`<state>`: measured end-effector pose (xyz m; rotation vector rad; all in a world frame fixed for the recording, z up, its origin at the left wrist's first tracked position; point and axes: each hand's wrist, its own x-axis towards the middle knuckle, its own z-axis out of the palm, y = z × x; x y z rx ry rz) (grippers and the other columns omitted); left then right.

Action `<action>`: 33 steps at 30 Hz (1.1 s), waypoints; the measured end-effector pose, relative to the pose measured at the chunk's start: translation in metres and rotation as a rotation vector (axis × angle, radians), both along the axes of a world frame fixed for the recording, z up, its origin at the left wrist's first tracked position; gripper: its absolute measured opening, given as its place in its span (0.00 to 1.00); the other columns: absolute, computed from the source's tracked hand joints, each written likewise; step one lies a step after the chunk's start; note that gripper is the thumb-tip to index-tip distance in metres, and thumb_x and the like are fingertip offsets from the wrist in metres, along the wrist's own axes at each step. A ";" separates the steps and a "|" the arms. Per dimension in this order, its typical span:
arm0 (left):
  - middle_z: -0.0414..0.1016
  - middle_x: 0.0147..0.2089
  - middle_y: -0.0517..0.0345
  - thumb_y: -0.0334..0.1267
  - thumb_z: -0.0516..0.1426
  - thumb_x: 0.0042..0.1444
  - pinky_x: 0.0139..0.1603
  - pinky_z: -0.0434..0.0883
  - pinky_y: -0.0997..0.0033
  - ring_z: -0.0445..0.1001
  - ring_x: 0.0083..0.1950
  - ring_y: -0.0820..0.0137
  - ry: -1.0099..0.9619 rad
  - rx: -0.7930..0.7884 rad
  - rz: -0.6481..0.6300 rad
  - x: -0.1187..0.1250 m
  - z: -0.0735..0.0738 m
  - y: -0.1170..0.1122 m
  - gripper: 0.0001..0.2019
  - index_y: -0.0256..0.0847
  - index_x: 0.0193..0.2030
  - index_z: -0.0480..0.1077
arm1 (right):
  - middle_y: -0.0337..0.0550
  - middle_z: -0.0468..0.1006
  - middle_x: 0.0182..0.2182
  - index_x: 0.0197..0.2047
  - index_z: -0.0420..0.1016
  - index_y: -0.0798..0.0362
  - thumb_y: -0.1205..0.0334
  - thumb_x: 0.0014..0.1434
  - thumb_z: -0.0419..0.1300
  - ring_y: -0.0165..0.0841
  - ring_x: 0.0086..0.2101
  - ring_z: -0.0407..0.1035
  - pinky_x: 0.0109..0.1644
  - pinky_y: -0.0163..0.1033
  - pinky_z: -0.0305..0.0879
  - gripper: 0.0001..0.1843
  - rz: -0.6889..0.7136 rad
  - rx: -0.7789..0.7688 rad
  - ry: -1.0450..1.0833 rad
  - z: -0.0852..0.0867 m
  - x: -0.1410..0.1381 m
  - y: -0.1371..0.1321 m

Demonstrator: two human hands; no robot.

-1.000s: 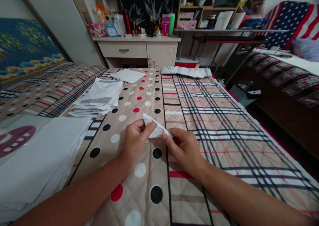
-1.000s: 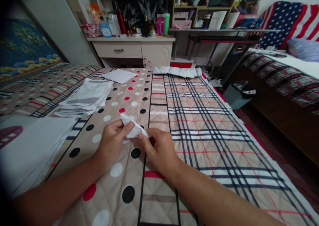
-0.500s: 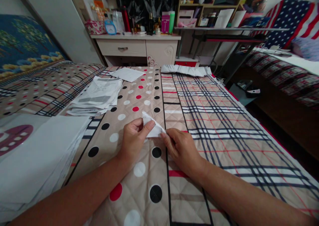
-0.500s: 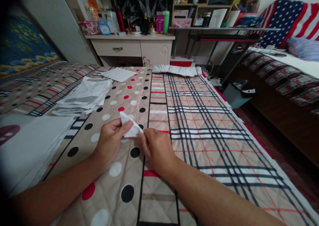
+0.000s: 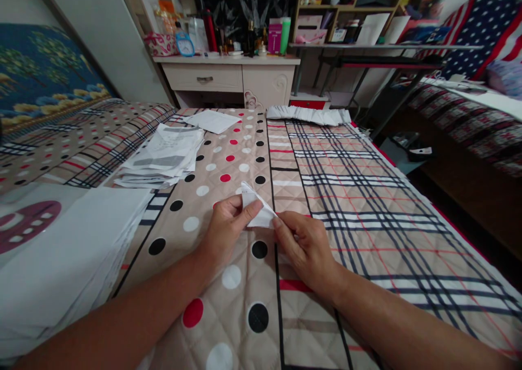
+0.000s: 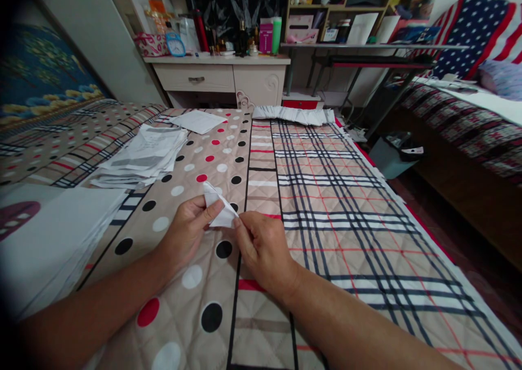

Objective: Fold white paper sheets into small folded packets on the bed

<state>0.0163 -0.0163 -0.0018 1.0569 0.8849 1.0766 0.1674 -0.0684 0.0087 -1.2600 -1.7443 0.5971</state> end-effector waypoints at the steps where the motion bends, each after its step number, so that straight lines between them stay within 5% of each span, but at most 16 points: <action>1: 0.76 0.29 0.58 0.43 0.66 0.49 0.34 0.70 0.74 0.73 0.30 0.73 0.000 0.002 -0.002 0.000 0.000 0.000 0.12 0.35 0.32 0.74 | 0.34 0.61 0.19 0.22 0.60 0.53 0.62 0.66 0.49 0.25 0.21 0.56 0.27 0.34 0.51 0.19 -0.006 -0.005 0.002 0.000 0.000 0.000; 7: 0.77 0.30 0.58 0.39 0.68 0.46 0.35 0.71 0.75 0.73 0.30 0.74 -0.008 -0.003 -0.002 0.002 0.000 -0.001 0.10 0.35 0.31 0.75 | 0.35 0.62 0.17 0.22 0.62 0.53 0.61 0.66 0.50 0.26 0.21 0.57 0.26 0.34 0.52 0.20 -0.016 -0.026 0.007 -0.001 0.000 0.000; 19: 0.76 0.26 0.60 0.42 0.69 0.43 0.27 0.73 0.72 0.74 0.26 0.72 -0.098 -0.091 -0.083 0.000 0.006 -0.005 0.12 0.37 0.30 0.76 | 0.37 0.69 0.21 0.27 0.69 0.55 0.52 0.68 0.49 0.26 0.22 0.64 0.26 0.32 0.59 0.22 0.190 -0.222 0.299 -0.005 0.004 -0.001; 26: 0.75 0.25 0.61 0.40 0.67 0.48 0.29 0.69 0.77 0.71 0.26 0.75 0.054 0.024 -0.047 -0.001 -0.004 -0.006 0.09 0.36 0.27 0.75 | 0.34 0.60 0.17 0.20 0.62 0.54 0.56 0.66 0.52 0.24 0.20 0.54 0.24 0.33 0.50 0.23 0.080 -0.116 0.128 -0.003 0.000 0.002; 33: 0.75 0.29 0.61 0.42 0.65 0.51 0.32 0.69 0.76 0.71 0.30 0.74 0.076 0.045 -0.039 0.002 -0.004 -0.003 0.10 0.37 0.34 0.75 | 0.33 0.56 0.16 0.19 0.58 0.54 0.61 0.65 0.53 0.23 0.19 0.52 0.25 0.34 0.47 0.22 0.015 0.003 0.058 -0.001 0.002 0.002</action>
